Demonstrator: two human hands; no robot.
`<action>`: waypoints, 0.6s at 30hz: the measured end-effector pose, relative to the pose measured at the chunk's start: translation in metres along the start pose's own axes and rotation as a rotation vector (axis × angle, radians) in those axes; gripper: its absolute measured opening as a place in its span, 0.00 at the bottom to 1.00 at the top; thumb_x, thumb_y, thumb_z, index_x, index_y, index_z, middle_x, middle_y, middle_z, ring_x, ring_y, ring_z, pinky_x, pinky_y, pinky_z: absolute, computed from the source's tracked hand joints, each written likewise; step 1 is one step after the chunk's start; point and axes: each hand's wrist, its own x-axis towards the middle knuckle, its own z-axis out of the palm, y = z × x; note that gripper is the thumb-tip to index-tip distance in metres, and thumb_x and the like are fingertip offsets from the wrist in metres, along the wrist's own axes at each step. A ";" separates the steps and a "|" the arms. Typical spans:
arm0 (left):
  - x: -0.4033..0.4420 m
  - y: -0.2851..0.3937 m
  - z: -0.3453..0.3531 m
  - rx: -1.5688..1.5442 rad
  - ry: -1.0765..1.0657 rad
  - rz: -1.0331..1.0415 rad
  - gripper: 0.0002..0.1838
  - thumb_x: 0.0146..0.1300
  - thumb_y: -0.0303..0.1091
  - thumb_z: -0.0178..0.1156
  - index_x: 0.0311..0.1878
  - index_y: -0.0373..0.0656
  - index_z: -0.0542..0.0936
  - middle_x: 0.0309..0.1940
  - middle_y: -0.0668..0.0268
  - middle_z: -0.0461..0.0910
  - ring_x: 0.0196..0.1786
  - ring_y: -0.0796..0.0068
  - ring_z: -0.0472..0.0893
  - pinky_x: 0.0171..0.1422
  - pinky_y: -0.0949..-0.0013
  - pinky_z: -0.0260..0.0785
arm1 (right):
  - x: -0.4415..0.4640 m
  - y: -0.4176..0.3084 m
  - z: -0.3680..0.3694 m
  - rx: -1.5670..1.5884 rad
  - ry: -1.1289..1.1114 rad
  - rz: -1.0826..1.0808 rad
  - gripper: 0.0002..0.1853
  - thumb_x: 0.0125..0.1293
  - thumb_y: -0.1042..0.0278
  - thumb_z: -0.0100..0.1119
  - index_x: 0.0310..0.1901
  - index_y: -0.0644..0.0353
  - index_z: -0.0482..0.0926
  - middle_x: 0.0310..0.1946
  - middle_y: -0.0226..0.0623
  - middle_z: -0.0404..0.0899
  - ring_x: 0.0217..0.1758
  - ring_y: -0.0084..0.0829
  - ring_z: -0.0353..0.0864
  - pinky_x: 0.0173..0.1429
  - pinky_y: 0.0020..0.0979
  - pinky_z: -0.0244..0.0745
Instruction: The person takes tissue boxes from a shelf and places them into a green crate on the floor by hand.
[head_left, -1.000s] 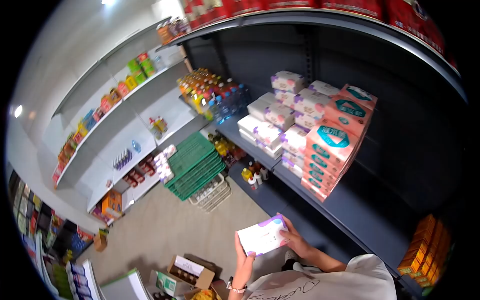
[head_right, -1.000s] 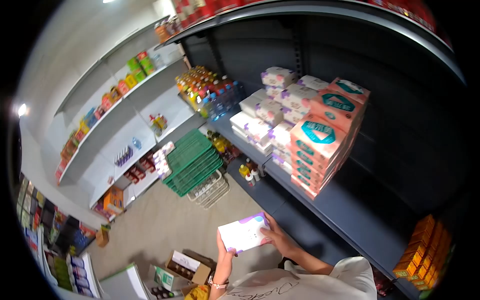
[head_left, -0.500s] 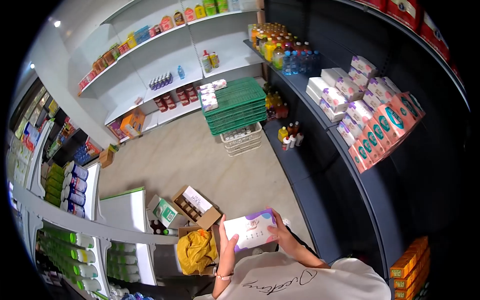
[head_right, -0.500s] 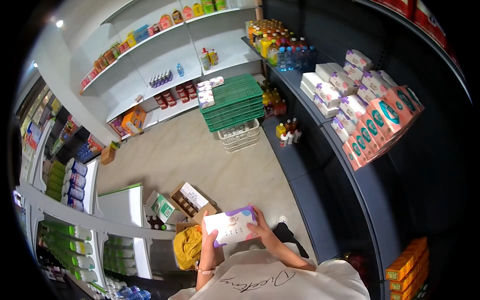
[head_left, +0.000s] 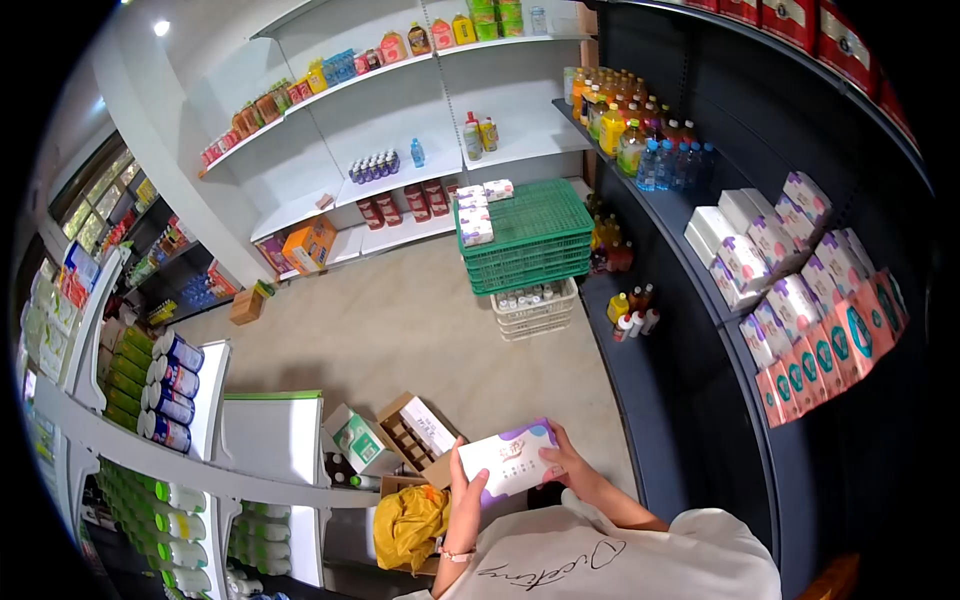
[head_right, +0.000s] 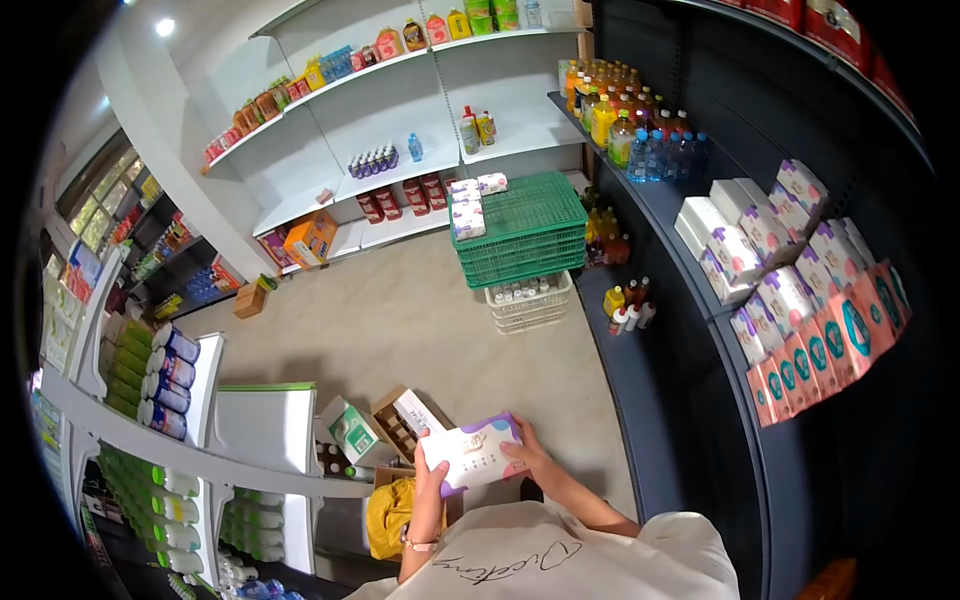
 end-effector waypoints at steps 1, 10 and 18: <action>0.016 0.003 0.001 0.010 -0.003 0.031 0.35 0.62 0.31 0.50 0.71 0.42 0.49 0.62 0.56 0.57 0.64 0.67 0.60 0.68 0.69 0.51 | 0.014 -0.011 -0.003 -0.007 -0.015 0.001 0.38 0.63 0.56 0.54 0.69 0.50 0.45 0.59 0.39 0.59 0.53 0.30 0.70 0.46 0.30 0.74; 0.136 0.020 0.042 0.170 -0.092 0.060 0.34 0.63 0.31 0.52 0.70 0.41 0.50 0.62 0.57 0.58 0.63 0.68 0.61 0.67 0.69 0.53 | 0.079 -0.080 -0.046 -0.060 0.124 -0.086 0.35 0.62 0.58 0.51 0.69 0.47 0.49 0.57 0.34 0.63 0.56 0.28 0.67 0.49 0.29 0.72; 0.188 0.016 0.080 0.166 -0.227 -0.141 0.32 0.66 0.30 0.52 0.69 0.39 0.49 0.56 0.57 0.64 0.58 0.71 0.66 0.63 0.71 0.59 | 0.104 -0.084 -0.104 0.047 0.236 -0.013 0.36 0.64 0.58 0.51 0.70 0.49 0.46 0.61 0.39 0.61 0.59 0.31 0.66 0.50 0.30 0.73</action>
